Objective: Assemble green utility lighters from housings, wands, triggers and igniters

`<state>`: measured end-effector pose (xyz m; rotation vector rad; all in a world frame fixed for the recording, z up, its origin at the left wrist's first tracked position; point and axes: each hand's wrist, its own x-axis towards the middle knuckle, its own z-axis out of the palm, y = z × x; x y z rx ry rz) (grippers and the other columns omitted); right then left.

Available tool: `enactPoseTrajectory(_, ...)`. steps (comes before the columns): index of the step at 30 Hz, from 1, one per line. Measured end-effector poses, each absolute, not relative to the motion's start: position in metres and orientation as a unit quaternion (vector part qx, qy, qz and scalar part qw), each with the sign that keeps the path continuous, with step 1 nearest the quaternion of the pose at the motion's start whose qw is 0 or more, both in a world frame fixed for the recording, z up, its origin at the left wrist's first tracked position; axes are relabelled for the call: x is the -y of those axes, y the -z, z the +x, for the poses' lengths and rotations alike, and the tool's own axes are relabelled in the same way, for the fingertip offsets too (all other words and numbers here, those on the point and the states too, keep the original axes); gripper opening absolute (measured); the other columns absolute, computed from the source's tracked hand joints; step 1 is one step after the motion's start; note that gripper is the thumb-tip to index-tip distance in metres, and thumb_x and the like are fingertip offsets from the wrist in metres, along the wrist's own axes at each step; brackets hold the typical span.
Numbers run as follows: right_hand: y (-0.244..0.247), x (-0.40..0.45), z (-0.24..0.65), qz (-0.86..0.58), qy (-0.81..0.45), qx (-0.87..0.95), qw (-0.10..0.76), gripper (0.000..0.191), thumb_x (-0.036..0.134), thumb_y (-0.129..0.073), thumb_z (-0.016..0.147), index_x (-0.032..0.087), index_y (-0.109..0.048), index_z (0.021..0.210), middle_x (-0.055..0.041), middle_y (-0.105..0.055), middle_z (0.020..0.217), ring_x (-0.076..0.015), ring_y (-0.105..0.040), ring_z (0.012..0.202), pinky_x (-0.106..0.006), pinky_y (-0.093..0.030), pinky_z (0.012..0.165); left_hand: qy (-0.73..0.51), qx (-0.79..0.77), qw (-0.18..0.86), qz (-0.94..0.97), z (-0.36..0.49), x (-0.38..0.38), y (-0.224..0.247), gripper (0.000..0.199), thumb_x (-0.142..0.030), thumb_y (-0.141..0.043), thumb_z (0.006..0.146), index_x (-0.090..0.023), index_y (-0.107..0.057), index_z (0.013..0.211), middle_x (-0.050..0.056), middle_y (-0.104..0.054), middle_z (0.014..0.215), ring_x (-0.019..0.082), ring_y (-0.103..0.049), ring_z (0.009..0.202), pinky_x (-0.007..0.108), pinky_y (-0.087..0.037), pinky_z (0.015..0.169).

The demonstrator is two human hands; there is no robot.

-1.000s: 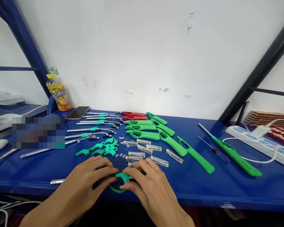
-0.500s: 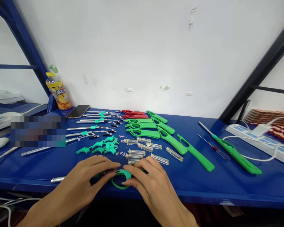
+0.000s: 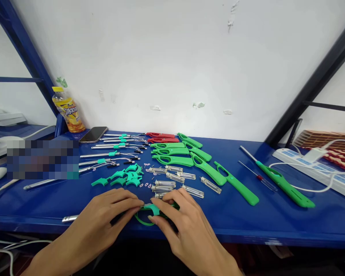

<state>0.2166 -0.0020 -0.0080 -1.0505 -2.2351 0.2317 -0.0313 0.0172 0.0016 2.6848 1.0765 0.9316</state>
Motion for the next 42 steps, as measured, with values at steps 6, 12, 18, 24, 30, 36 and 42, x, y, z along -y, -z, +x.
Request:
enactPoseTrajectory(6, 0.010, 0.003, 0.216, -0.415, -0.081, 0.847, 0.323, 0.030, 0.032, -0.061, 0.108, 0.030, -0.070, 0.136, -0.0077, -0.067, 0.116, -0.0251, -0.067, 0.106, -0.044, -0.058, 0.093, -0.289, -0.354, 0.054, 0.888, -0.031, -0.017, -0.004, 0.025, -0.010, -0.052, 0.108, -0.024, -0.071, 0.118, 0.003, -0.075, 0.104, 0.022, -0.071, 0.087, 0.035, -0.057, 0.079)
enactPoseTrajectory(12, 0.009, 0.004, 0.213, -0.434, -0.087, 0.834, 0.330, 0.030, 0.035, -0.062, 0.107, 0.028, -0.073, 0.135, -0.0091, -0.067, 0.117, -0.0250, -0.069, 0.106, -0.042, -0.062, 0.089, -0.280, -0.348, 0.051, 0.893, -0.032, -0.018, -0.003, 0.026, -0.010, -0.051, 0.109, -0.024, -0.070, 0.120, 0.003, -0.073, 0.106, 0.021, -0.070, 0.089, 0.034, -0.056, 0.079)
enactPoseTrajectory(18, 0.010, 0.004, 0.212, -0.434, -0.077, 0.829, 0.344, 0.027, 0.034, -0.064, 0.106, 0.028, -0.076, 0.129, -0.0086, -0.070, 0.114, -0.0256, -0.070, 0.103, -0.042, -0.063, 0.088, -0.261, -0.352, 0.048, 0.898, -0.031, -0.017, -0.004, 0.026, -0.009, -0.052, 0.108, -0.023, -0.070, 0.119, 0.004, -0.072, 0.105, 0.022, -0.069, 0.088, 0.035, -0.057, 0.078)
enactPoseTrajectory(24, 0.010, 0.004, 0.212, -0.431, -0.058, 0.836, 0.334, 0.031, 0.035, -0.063, 0.106, 0.029, -0.072, 0.135, -0.0082, -0.071, 0.119, -0.0258, -0.071, 0.107, -0.043, -0.062, 0.091, -0.235, -0.358, 0.035, 0.903, -0.030, -0.015, -0.007, 0.033, -0.004, -0.054, 0.103, -0.024, -0.068, 0.126, 0.005, -0.072, 0.109, 0.025, -0.070, 0.091, 0.039, -0.059, 0.079)
enactPoseTrajectory(30, 0.007, 0.008, 0.222, -0.423, -0.023, 0.810, 0.406, 0.025, 0.035, -0.060, 0.108, 0.028, -0.068, 0.130, -0.0057, -0.074, 0.114, -0.0233, -0.072, 0.104, -0.039, -0.060, 0.089, -0.212, -0.355, 0.029, 0.910, -0.031, -0.014, -0.009, 0.052, 0.005, -0.055, 0.095, -0.026, -0.064, 0.135, 0.006, -0.072, 0.117, 0.026, -0.071, 0.097, 0.041, -0.061, 0.082)
enactPoseTrajectory(36, 0.008, 0.012, 0.238, -0.438, -0.057, 0.816, 0.372, 0.011, 0.027, -0.064, 0.107, 0.028, -0.073, 0.112, -0.0023, -0.075, 0.105, -0.0215, -0.071, 0.097, -0.037, -0.058, 0.086, -0.212, -0.352, 0.036, 0.911, -0.029, -0.014, -0.012, 0.046, 0.002, -0.054, 0.099, -0.026, -0.066, 0.133, 0.006, -0.071, 0.114, 0.025, -0.070, 0.096, 0.040, -0.061, 0.081)
enactPoseTrajectory(42, 0.009, 0.009, 0.238, -0.417, -0.054, 0.827, 0.374, 0.011, 0.025, -0.065, 0.106, 0.027, -0.076, 0.106, -0.0014, -0.077, 0.100, -0.0202, -0.071, 0.090, -0.036, -0.057, 0.081, -0.234, -0.328, -0.007, 0.915, -0.029, -0.014, -0.009, 0.037, -0.005, -0.050, 0.103, -0.022, -0.067, 0.131, 0.008, -0.070, 0.110, 0.026, -0.068, 0.093, 0.041, -0.061, 0.079)
